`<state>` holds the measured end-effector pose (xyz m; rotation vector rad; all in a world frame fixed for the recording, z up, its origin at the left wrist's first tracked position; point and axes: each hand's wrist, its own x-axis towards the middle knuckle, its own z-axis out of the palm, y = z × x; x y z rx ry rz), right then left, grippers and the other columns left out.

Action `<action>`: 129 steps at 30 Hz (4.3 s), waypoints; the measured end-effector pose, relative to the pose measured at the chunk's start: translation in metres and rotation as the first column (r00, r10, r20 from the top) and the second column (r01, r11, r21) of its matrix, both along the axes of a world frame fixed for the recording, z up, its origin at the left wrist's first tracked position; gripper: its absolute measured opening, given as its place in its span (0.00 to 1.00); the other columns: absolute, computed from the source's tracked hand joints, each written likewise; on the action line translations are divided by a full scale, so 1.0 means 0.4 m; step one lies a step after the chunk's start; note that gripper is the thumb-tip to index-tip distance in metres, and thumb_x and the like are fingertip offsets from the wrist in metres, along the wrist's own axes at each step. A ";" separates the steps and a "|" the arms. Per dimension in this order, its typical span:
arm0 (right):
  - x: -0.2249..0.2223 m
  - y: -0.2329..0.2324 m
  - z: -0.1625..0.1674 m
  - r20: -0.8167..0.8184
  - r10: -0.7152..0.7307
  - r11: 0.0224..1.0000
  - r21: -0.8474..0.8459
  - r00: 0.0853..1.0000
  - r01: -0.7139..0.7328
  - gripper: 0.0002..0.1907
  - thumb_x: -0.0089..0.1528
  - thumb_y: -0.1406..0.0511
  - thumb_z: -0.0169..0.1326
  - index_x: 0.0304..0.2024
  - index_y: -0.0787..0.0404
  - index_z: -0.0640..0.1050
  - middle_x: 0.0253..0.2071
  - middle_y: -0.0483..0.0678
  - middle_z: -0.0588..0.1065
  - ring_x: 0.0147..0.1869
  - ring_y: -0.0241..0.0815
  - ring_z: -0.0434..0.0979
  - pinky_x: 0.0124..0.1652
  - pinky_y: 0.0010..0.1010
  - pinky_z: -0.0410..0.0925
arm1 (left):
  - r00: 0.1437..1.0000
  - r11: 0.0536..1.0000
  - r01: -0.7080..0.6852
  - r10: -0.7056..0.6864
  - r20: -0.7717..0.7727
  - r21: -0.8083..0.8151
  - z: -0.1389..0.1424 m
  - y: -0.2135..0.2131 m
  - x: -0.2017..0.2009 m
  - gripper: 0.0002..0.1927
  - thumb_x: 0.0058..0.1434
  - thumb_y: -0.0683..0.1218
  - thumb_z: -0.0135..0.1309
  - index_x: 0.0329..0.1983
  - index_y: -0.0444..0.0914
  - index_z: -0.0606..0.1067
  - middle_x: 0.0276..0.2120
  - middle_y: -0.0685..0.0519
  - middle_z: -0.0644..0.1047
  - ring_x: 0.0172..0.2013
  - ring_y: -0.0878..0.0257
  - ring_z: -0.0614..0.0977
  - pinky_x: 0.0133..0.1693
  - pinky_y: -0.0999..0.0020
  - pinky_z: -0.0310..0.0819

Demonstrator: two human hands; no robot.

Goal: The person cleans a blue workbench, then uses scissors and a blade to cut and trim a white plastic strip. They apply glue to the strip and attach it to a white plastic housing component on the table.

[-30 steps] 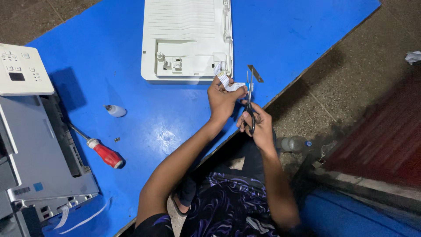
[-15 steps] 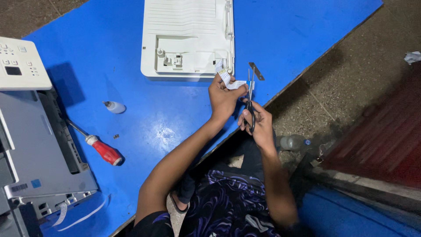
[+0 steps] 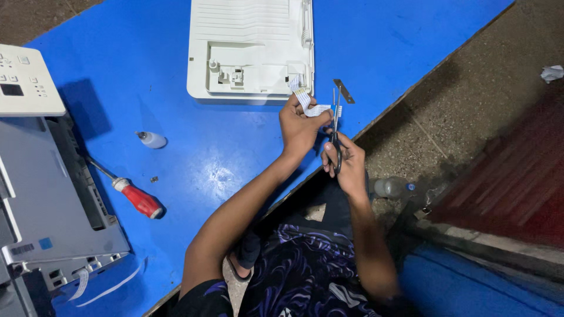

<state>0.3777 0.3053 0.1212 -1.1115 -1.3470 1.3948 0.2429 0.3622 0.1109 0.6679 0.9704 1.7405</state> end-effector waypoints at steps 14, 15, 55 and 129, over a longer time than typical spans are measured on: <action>-0.014 -0.011 0.002 0.008 -0.042 0.999 -0.012 0.999 0.042 0.24 0.67 0.64 0.56 0.63 0.68 0.73 0.23 0.42 0.70 0.22 0.27 0.67 0.20 0.18 0.58 | 0.999 0.996 0.036 -0.035 0.018 -0.081 0.003 0.005 -0.006 0.17 0.52 0.30 0.64 0.42 0.27 0.71 0.32 0.45 0.80 0.28 0.62 0.84 0.30 0.69 0.83; -0.014 -0.012 0.004 0.001 -0.045 0.999 -0.022 0.999 0.045 0.24 0.67 0.64 0.57 0.63 0.68 0.73 0.23 0.42 0.70 0.22 0.27 0.67 0.20 0.18 0.58 | 0.999 0.996 0.042 -0.041 0.022 -0.076 0.005 0.004 -0.006 0.17 0.52 0.30 0.63 0.42 0.27 0.71 0.32 0.45 0.80 0.28 0.62 0.84 0.30 0.69 0.83; -0.014 -0.024 -0.045 0.016 -0.058 0.997 -0.045 0.998 0.059 0.28 0.64 0.67 0.61 0.65 0.68 0.72 0.21 0.45 0.73 0.19 0.29 0.69 0.19 0.20 0.60 | 0.999 0.993 0.036 -0.031 0.045 -0.114 -0.011 0.003 -0.008 0.19 0.49 0.31 0.63 0.42 0.28 0.69 0.31 0.45 0.79 0.27 0.59 0.84 0.28 0.68 0.83; -0.003 0.109 0.112 0.518 0.006 0.745 0.568 0.855 -0.349 0.12 0.61 0.72 0.64 0.48 0.65 0.82 0.46 0.54 0.81 0.51 0.47 0.82 0.51 0.31 0.72 | 0.909 0.997 0.058 -0.072 -0.411 -0.047 0.014 -0.156 -0.171 0.23 0.54 0.37 0.64 0.53 0.35 0.72 0.30 0.54 0.80 0.29 0.72 0.79 0.33 0.76 0.75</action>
